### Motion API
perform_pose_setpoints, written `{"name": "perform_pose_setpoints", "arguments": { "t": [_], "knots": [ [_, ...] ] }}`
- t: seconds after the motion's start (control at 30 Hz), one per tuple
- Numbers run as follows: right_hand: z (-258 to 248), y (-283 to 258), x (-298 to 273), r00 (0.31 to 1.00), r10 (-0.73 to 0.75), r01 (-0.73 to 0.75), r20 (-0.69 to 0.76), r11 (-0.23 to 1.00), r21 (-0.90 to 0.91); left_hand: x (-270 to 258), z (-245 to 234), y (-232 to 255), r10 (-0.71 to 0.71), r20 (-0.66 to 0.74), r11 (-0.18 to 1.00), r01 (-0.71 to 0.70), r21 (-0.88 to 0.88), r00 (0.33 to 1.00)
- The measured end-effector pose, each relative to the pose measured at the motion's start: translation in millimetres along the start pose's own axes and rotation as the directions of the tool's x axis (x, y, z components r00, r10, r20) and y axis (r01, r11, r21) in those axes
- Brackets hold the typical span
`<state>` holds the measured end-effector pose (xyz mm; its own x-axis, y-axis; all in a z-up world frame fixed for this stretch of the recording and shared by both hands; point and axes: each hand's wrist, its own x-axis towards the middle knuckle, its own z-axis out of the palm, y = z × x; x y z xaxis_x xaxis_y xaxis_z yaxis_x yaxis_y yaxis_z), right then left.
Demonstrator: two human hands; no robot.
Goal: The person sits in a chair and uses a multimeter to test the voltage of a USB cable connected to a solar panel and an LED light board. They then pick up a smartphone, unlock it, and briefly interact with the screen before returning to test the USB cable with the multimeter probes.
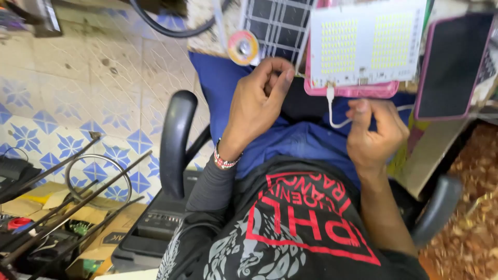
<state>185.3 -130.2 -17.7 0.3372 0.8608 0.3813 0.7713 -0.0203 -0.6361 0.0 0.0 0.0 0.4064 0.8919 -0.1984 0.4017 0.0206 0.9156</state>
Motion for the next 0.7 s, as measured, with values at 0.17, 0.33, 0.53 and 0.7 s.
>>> {"name": "perform_pose_setpoints", "arguments": {
  "t": [0.17,0.33,0.53,0.7],
  "knots": [
    [-5.0,1.9,-5.4,0.997,0.002,-0.002,-0.081,1.000,-0.003,-3.0,-21.5,4.2,0.073,-0.112,0.997,-0.075,-0.021,0.991],
    [-8.8,-2.4,-10.2,0.994,0.017,-0.011,-0.107,0.999,0.053,-4.1,-22.1,0.6,0.133,-0.212,0.989,-0.143,-0.034,0.968],
    [-9.2,1.7,-23.0,0.992,0.076,-0.062,-0.097,0.987,0.148,-9.5,-31.4,1.9,0.115,-0.283,0.985,-0.146,-0.092,0.952],
    [-13.0,3.2,-27.5,0.988,0.114,-0.098,-0.108,0.985,0.144,-8.7,-40.2,-1.4,0.087,-0.341,0.983,-0.136,-0.124,0.936]
  ]
}}
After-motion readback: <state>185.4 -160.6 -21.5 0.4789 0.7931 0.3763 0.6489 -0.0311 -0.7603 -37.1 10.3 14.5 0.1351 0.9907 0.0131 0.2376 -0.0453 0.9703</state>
